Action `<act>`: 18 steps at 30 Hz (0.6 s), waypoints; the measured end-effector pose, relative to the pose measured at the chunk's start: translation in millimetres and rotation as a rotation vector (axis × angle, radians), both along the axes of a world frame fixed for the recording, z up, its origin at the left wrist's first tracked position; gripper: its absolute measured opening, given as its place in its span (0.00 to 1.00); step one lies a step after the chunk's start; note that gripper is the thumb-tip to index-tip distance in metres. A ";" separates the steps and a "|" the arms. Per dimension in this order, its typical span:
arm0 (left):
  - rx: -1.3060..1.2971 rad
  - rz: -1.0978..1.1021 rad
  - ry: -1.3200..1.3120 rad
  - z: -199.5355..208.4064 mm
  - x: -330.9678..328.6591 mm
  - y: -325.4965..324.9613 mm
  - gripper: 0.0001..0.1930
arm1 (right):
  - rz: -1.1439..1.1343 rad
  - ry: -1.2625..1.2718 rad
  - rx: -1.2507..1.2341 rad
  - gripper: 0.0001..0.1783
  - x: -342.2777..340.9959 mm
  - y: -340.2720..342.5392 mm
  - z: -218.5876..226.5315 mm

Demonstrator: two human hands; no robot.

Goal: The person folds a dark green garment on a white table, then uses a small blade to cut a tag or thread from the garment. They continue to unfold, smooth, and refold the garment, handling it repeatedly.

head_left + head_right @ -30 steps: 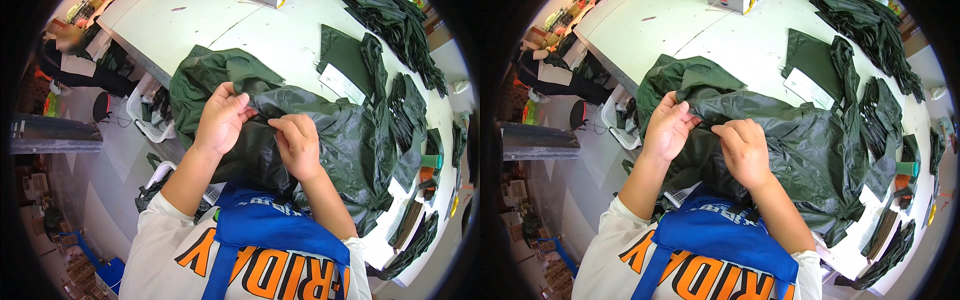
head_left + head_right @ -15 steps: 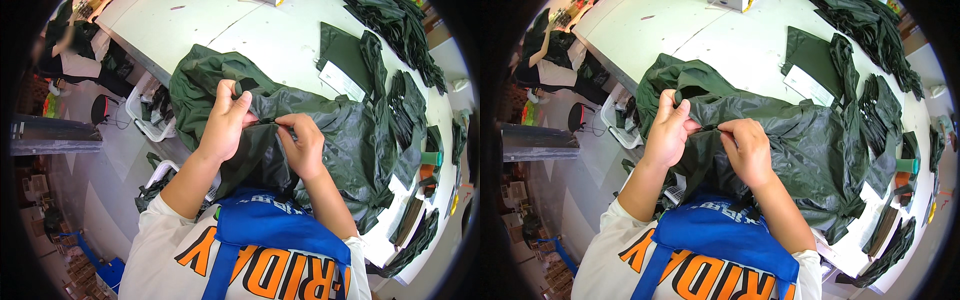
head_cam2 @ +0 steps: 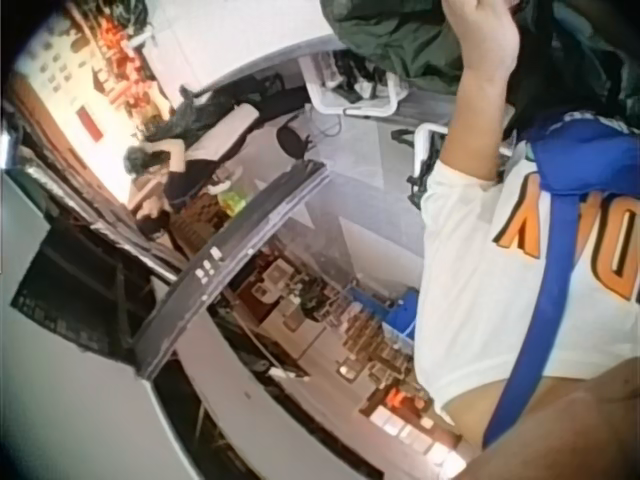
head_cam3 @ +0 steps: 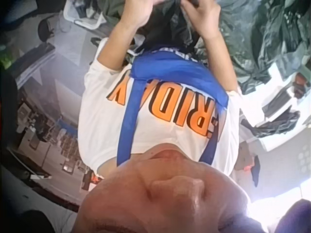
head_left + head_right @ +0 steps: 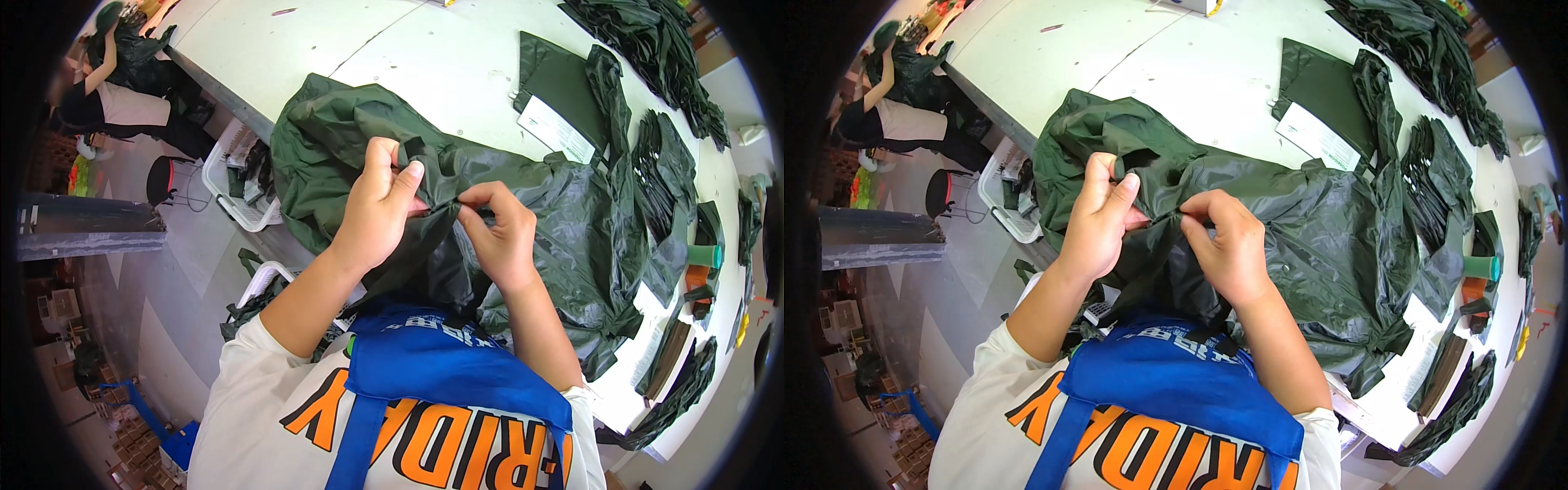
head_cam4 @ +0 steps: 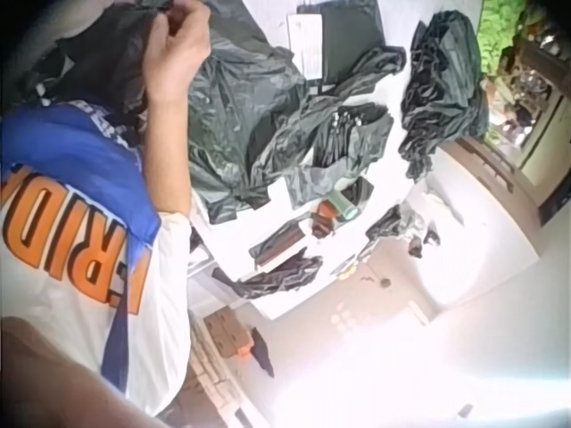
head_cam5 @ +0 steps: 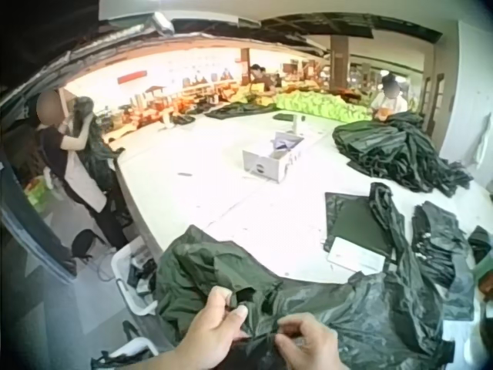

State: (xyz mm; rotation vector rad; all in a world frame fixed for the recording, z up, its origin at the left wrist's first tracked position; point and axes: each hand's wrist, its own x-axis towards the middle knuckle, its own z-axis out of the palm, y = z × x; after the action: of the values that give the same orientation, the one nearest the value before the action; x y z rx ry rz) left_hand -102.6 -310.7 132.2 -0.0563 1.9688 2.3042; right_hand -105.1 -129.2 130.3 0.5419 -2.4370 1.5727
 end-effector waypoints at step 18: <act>-0.975 0.176 0.273 -72.9 -14.2 -148.9 0.24 | -0.543 -0.189 -0.477 0.12 -141.1 259.8 -26.7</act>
State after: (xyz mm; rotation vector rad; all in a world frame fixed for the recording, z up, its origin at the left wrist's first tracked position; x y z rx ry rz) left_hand -116.8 -459.6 59.3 0.0096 3.1246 1.2363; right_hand -246.2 130.5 103.6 -0.3338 -1.9582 1.8965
